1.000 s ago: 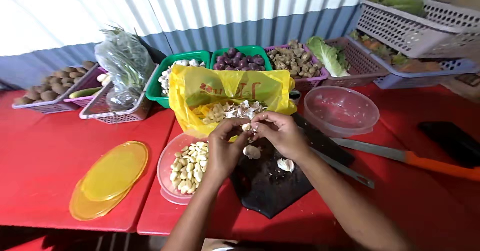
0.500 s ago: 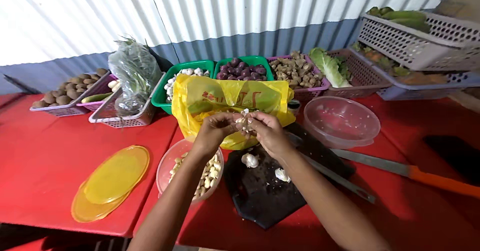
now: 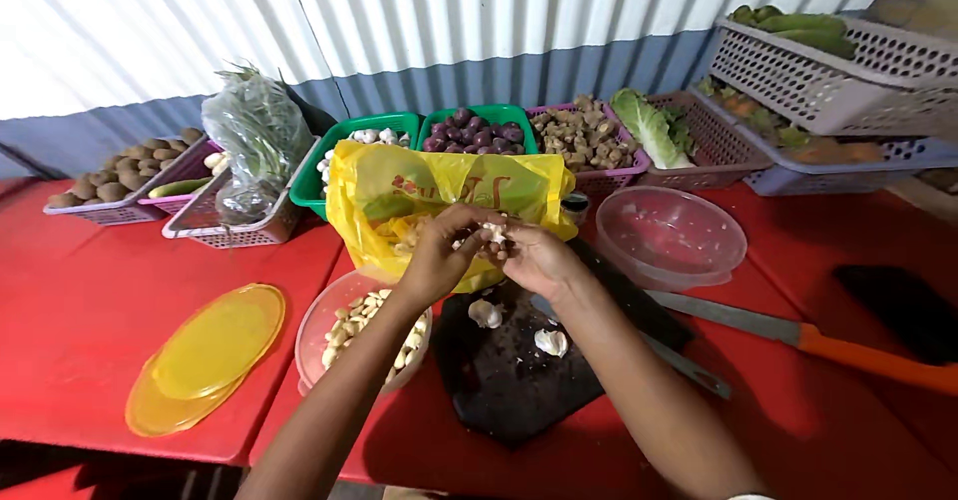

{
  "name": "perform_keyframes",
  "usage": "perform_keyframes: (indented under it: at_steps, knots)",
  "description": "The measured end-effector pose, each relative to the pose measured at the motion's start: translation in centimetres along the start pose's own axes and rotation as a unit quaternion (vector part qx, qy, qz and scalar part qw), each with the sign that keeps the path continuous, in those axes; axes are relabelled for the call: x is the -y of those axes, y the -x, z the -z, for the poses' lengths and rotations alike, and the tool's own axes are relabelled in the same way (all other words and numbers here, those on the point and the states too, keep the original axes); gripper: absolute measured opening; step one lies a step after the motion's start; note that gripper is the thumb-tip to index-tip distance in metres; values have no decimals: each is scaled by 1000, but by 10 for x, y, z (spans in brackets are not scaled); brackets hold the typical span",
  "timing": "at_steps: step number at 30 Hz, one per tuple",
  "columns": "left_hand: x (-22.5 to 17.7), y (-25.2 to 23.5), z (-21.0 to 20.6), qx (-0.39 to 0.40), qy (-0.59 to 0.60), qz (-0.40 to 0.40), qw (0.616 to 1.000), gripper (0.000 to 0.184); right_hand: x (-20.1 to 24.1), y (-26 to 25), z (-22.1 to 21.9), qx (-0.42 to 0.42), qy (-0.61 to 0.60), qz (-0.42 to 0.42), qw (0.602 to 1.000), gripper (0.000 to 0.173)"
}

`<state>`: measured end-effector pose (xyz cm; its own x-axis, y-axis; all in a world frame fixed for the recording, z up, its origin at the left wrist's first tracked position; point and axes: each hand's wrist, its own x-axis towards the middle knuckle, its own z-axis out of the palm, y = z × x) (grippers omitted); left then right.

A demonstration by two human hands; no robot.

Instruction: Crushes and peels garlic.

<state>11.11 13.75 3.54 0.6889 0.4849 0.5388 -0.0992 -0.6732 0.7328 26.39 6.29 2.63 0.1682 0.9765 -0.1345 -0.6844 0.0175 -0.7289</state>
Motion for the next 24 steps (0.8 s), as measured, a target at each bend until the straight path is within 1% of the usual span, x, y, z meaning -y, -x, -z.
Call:
perform_keyframes:
  at_steps: [1,3,4,6,7,9,11,12,13,14,16,18,20,22,24]
  knots:
    - [1,0,0,6,3,-13,1000,21,1,2,-1,5,-8,-9,1000,26]
    - [1,-1,1,13,58,9,998,23,4,4,-2,18,-6,-9,1000,27]
    - [1,-1,2,9,98,41,994,25,5,5,-3,23,10,6,1000,26]
    - [1,-3,3,-5,150,114,982,26,5,6,-4,3,86,62,994,22]
    - [0,-3,4,-10,154,143,978,26,3,5,-4,-16,138,97,986,20]
    - [-5,-4,2,-19,147,182,972,24,-2,3,1,-49,257,162,951,19]
    - [-8,-5,-1,-37,130,185,973,18,-5,3,3,-58,335,208,917,16]
    - [-6,-4,-2,-48,118,176,976,14,-6,4,3,-53,345,221,911,15]
    - [-4,-4,-2,-58,118,171,977,12,-6,4,3,-46,330,224,916,15]
    - [-2,-4,0,-68,136,175,973,11,-6,4,3,-38,291,215,931,16]
    - [-1,-4,2,-90,213,208,950,13,-4,4,2,-25,201,177,963,17]
    - [-1,-4,2,-119,284,236,922,18,-2,3,-1,-39,134,139,981,18]
    - [0,-4,-1,-148,315,253,903,19,0,1,-3,-65,78,100,990,17]
    - [2,-3,-6,-166,300,256,904,20,-1,0,-4,-69,56,82,993,18]
    - [2,-2,-9,-173,241,249,922,20,-4,-1,-1,-37,105,100,989,23]
